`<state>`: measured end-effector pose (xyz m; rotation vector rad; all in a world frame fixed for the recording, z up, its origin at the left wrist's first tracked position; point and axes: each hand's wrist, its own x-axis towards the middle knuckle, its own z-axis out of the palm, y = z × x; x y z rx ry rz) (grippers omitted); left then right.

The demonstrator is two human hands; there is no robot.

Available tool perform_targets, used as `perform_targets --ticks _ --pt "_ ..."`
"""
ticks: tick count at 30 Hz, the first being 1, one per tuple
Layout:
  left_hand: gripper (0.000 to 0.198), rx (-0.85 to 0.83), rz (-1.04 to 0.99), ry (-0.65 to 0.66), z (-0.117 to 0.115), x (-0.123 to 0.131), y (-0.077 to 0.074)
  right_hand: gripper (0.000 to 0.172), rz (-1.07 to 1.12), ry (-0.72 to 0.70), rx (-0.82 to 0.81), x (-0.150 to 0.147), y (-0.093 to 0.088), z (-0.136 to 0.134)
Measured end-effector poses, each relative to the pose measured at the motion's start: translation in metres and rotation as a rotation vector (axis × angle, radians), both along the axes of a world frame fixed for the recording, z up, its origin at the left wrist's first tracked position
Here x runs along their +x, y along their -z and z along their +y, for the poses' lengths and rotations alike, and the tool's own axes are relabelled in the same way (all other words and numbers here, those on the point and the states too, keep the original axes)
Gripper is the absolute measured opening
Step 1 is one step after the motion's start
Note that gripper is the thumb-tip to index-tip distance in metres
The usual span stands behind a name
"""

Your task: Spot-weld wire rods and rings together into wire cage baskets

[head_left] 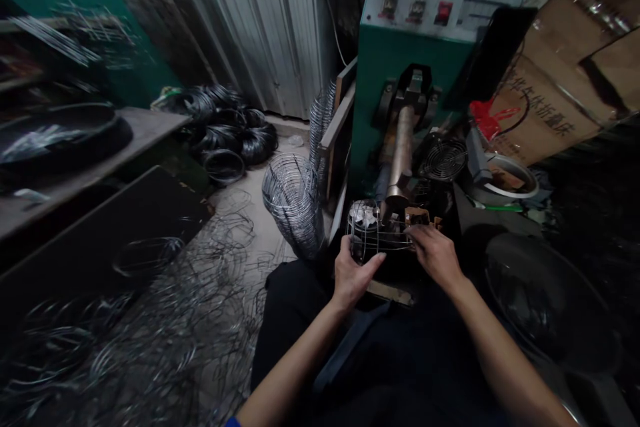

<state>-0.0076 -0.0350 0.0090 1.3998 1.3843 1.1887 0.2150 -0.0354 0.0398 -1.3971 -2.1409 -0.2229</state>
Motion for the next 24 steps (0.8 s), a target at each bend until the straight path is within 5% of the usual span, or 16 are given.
perform_targets --ticks 5,24 --pt "0.055 -0.013 -0.021 0.019 0.018 0.016 -0.001 0.023 0.001 0.049 -0.018 0.014 0.005 0.014" --pt "0.052 0.031 0.07 0.032 0.024 0.015 -0.004 0.021 0.024 0.067 -0.051 0.01 0.007 0.014"
